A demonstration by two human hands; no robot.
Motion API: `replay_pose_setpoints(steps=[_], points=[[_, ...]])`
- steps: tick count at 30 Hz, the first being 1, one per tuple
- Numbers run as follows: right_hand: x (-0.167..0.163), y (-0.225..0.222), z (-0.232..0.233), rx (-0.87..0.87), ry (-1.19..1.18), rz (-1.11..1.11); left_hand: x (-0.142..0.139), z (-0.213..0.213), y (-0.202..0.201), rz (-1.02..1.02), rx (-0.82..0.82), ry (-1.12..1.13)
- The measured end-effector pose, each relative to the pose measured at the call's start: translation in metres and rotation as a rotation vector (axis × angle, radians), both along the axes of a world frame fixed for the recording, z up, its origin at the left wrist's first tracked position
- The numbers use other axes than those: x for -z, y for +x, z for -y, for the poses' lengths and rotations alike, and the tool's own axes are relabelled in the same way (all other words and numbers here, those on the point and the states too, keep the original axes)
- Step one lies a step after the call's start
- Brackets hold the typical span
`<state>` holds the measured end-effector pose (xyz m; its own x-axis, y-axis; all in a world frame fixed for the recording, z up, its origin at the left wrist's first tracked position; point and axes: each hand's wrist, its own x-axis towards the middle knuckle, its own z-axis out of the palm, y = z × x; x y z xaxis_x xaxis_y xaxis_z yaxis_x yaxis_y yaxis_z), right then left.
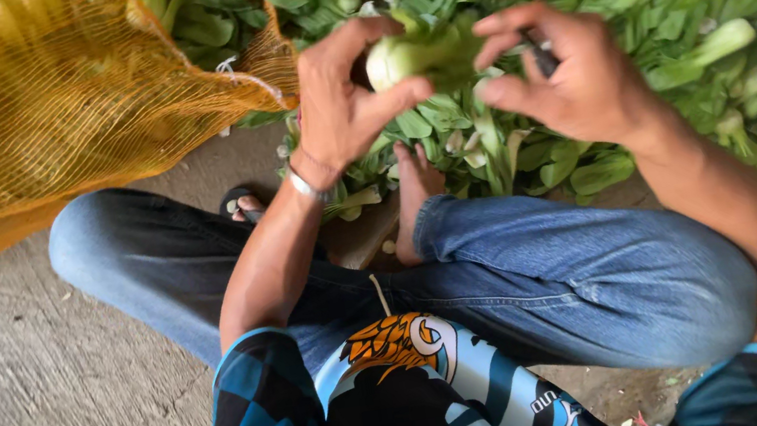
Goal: The person sits on the floor next to a mesh sack of bok choy, picks up individual heads, and uses a small knife to trim the root ends, tossing trimmed heads onto a pile and discarding cut roots. They repeat this trimming cycle one head at a time throughout the episode.
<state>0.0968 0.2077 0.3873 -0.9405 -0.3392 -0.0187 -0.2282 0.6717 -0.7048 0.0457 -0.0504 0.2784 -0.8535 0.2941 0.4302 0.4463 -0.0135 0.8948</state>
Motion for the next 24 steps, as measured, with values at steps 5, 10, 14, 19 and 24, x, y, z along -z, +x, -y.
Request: replay_pose_setpoints(steps=[5, 10, 14, 19, 24], points=[[0.014, 0.008, 0.001, -0.090, 0.032, -0.080, -0.049, -0.014, 0.040, 0.069, 0.154, 0.047], [0.016, 0.013, 0.006, -0.003, 0.003, -0.017, -0.062, -0.019, 0.044, -0.427, -0.256, -0.236], [0.007, 0.009, 0.009, -0.010, -0.001, -0.102, -0.049, -0.016, 0.037, -0.061, 0.184, -0.009], [-0.018, 0.008, 0.007, -0.149, 0.265, -0.388, -0.019, -0.005, 0.023, 0.278, 0.509, 0.280], [-0.040, 0.017, 0.011, -0.203, 0.402, -0.470, -0.003, -0.007, 0.019, 0.183, 0.452, 0.244]])
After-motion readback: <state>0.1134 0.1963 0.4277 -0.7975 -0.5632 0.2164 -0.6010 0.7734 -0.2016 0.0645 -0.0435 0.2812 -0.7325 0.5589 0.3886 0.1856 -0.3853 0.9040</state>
